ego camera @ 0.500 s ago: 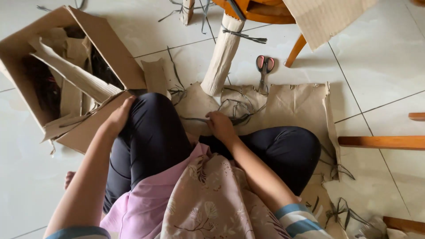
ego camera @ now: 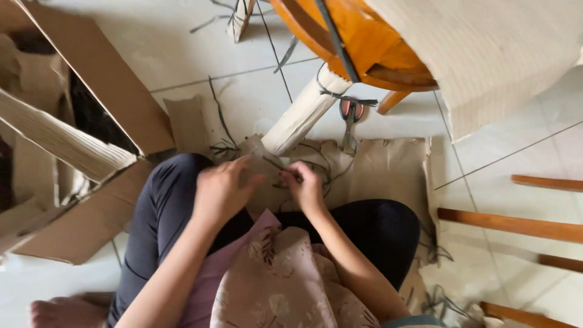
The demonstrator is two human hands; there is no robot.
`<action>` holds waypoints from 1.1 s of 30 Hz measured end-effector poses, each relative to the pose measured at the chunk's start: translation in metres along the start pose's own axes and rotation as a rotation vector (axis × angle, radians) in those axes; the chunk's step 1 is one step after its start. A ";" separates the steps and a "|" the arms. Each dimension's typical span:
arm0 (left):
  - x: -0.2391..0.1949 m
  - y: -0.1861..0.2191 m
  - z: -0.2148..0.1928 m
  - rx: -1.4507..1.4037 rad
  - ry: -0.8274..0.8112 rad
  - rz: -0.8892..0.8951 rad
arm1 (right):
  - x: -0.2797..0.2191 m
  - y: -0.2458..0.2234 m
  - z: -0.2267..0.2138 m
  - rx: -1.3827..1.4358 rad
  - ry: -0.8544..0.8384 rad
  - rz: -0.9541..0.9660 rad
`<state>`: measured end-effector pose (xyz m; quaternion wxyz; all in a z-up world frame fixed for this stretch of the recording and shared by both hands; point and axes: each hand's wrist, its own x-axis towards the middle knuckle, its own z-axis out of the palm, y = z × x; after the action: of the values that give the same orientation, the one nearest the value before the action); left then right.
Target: Wrapping cardboard around the legs of a wooden stool and securing it with plastic ties for protection.
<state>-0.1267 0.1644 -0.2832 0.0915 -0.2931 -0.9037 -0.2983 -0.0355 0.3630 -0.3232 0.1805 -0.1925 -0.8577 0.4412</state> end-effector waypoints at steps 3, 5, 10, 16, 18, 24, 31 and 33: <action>0.044 0.045 0.018 -0.764 -0.453 -0.321 | 0.008 -0.022 -0.024 -0.038 0.086 0.001; 0.051 0.044 0.049 -0.874 -0.388 -0.361 | 0.008 -0.019 -0.032 -0.060 0.090 -0.014; 0.071 0.013 0.070 -1.197 -0.162 -0.462 | 0.020 -0.009 -0.064 -0.066 0.043 -0.017; 0.086 0.000 0.074 -1.332 -0.247 -0.500 | 0.034 -0.006 -0.118 -0.168 -0.164 0.129; 0.086 -0.001 0.078 -1.096 -0.290 -0.453 | 0.038 -0.024 -0.138 -0.286 -0.168 0.276; 0.105 -0.005 0.086 -0.946 -0.154 -0.546 | 0.056 -0.016 -0.174 -0.682 0.141 0.359; 0.120 0.002 0.090 -0.894 -0.285 -0.592 | 0.087 0.000 -0.143 -0.517 0.401 0.153; 0.124 0.001 0.098 -0.888 -0.329 -0.605 | 0.096 0.007 -0.138 -0.472 0.551 0.073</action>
<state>-0.2256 0.2822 -0.3198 -0.2726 -0.0737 -0.7374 -0.6136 -0.0508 0.5085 -0.2406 0.3398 -0.3709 -0.8476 0.1688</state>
